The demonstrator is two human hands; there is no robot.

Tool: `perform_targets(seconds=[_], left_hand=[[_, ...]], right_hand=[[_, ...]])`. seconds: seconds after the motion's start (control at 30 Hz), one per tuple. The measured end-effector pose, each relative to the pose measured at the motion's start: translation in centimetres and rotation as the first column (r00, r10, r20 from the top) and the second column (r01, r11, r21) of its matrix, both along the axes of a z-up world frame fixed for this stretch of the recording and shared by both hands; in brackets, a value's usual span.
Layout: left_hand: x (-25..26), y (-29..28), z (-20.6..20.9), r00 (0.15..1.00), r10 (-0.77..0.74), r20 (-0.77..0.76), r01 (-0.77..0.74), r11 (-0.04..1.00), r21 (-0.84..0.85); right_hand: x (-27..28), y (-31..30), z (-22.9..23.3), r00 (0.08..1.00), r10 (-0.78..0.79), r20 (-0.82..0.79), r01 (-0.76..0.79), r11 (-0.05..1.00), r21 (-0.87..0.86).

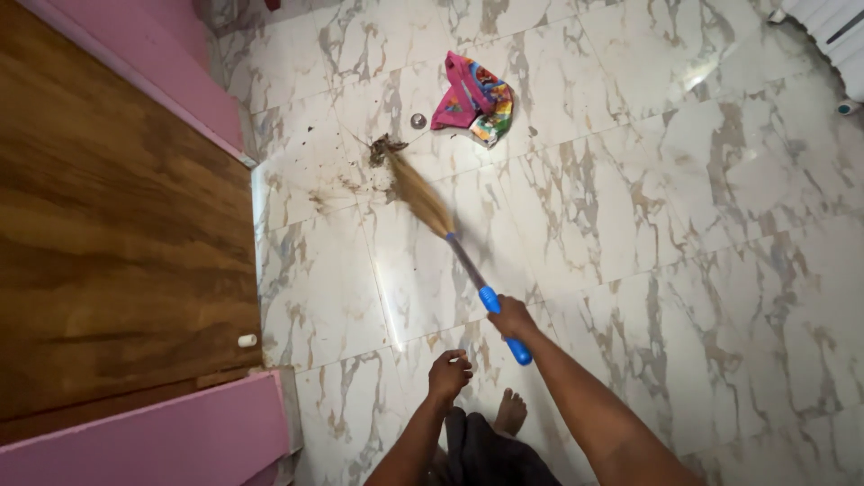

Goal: The person sweeps a tiled floor using a traditional broom, gathering scattered debris and dust into a pile. They move from a living area with pink walls into a darker kitchen area, continuing to sweep around furniture and appliances.

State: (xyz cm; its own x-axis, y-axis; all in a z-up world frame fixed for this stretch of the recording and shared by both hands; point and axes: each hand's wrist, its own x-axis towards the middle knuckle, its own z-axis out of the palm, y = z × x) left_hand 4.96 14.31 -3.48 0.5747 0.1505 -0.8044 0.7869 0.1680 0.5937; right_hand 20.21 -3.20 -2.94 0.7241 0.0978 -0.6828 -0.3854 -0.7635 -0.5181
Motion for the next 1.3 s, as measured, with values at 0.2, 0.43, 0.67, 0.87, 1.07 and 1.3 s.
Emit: perform_targets(seconds=[0.2,0.43,0.67,0.87,1.07,1.3], left_hand=[[0.7,0.0,1.1,0.998,-0.063,-0.015,0.064,0.996,0.057],[1.7,-2.9,0.3,0.993,-0.121,-0.015,0.121,0.992,0.030],[3.8,-5.1,-0.2,0.981,-0.195,0.005,0.194,0.980,0.041],[8.5,-8.2,0.2,0.909,-0.388,0.150,0.344,0.904,0.253],[16.4,-11.2,2.3,0.633,-0.724,0.276,0.411,0.616,0.672],[22.5,-13.1,5.2,0.492,-0.865,0.095,0.397,0.320,0.860]], right_hand=[[-3.7,-4.3,0.8,0.991,0.102,0.083,-0.086,0.980,-0.178],[-8.4,-14.3,2.2,0.956,-0.165,0.242,0.206,0.966,-0.157],[-14.2,-24.4,5.1,0.728,-0.599,0.334,0.667,0.732,-0.140],[-12.2,-34.0,0.9,0.410,-0.907,0.098,0.898,0.420,0.134],[-6.4,-38.7,-3.5,0.182,-0.978,-0.100,0.970,0.162,0.183],[0.6,-31.7,-3.5,0.941,-0.315,0.122,0.338,0.879,-0.336]])
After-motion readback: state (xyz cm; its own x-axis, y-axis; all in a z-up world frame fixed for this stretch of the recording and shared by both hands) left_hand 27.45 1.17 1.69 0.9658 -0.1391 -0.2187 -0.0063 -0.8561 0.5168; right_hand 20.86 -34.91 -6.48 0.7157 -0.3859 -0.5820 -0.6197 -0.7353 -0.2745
